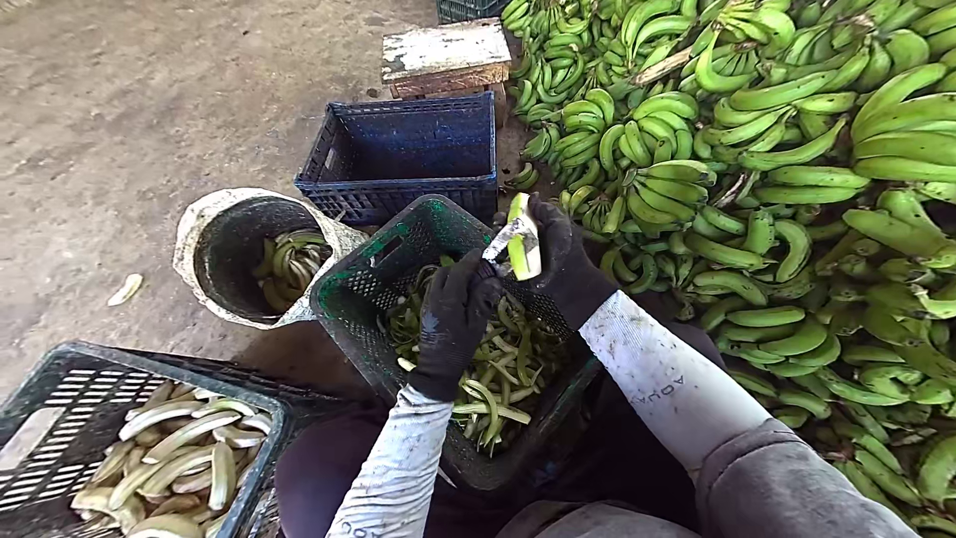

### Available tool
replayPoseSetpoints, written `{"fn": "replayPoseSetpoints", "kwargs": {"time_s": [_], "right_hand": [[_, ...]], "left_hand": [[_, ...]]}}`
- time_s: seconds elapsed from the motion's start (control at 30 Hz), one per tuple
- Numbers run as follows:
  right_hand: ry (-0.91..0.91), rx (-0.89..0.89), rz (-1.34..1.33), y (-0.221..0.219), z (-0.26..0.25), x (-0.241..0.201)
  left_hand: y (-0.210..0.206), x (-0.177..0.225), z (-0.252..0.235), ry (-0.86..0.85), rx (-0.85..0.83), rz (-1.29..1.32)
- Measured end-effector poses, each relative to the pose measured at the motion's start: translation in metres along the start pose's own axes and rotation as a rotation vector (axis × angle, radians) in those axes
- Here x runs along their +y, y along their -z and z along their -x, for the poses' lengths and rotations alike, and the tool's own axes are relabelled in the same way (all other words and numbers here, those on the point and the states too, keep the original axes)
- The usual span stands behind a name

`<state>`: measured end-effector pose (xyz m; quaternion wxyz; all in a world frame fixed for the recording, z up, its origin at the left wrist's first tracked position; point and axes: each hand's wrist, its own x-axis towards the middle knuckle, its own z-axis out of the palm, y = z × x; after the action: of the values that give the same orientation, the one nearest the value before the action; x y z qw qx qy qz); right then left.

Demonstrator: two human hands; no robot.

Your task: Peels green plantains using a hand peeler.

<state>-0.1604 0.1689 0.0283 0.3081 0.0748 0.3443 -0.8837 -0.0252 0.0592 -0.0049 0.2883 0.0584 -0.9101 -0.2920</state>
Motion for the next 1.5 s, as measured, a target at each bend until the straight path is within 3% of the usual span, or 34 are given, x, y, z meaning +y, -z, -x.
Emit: {"fn": "replayPoseSetpoints", "kwargs": {"time_s": [0.17, 0.33, 0.43, 0.53, 0.7, 0.8, 0.87, 0.93, 1.0, 1.07, 1.17, 1.23, 1.37, 1.43, 1.5], "right_hand": [[0.009, -0.17, 0.45, 0.007, 0.009, -0.005], [-0.199, -0.352, 0.766, 0.0, 0.027, 0.0], [-0.292, -0.364, 0.695, 0.0, 0.027, 0.002], [-0.257, -0.276, 0.5, 0.013, 0.012, -0.001], [-0.1, -0.155, 0.138, 0.031, -0.004, -0.009], [-0.152, -0.144, 0.227, 0.031, -0.001, -0.013], [-0.155, -0.142, 0.377, 0.029, 0.001, -0.01], [-0.11, -0.182, 0.611, 0.025, 0.008, -0.009], [-0.202, -0.248, 0.614, 0.02, 0.013, -0.004], [-0.265, -0.344, 0.529, 0.02, 0.016, 0.0], [-0.179, -0.339, 0.696, 0.015, 0.02, -0.002], [-0.057, -0.33, 0.959, 0.013, 0.018, 0.004], [0.27, -0.69, 1.185, 0.015, 0.01, 0.05], [0.211, -0.763, 1.115, 0.008, 0.007, 0.068], [0.129, -0.684, 1.068, 0.003, -0.009, 0.081]], "left_hand": [[0.004, -0.007, 0.0, -0.015, 0.011, -0.022], [0.025, -0.029, -0.012, 0.377, -0.045, 0.138], [0.028, -0.039, -0.012, 0.447, -0.016, 0.178], [0.028, -0.026, -0.009, 0.323, -0.034, 0.12], [0.006, -0.006, 0.009, -0.119, -0.033, -0.011], [-0.009, 0.002, 0.016, -0.196, -0.026, -0.057], [-0.014, -0.001, 0.015, -0.096, -0.067, -0.024], [-0.006, -0.007, 0.009, 0.122, -0.164, 0.038], [0.007, -0.02, 0.001, 0.311, -0.187, 0.067], [0.016, -0.039, -0.004, 0.483, -0.131, 0.148], [0.028, -0.054, -0.009, 0.72, 0.029, 0.477], [0.032, -0.045, -0.008, 0.805, 0.134, 0.748], [0.026, -0.033, 0.008, 0.843, 0.12, 1.116], [0.037, -0.041, 0.023, 0.828, 0.096, 1.136], [0.067, -0.049, 0.039, 0.766, 0.118, 0.875]]}}
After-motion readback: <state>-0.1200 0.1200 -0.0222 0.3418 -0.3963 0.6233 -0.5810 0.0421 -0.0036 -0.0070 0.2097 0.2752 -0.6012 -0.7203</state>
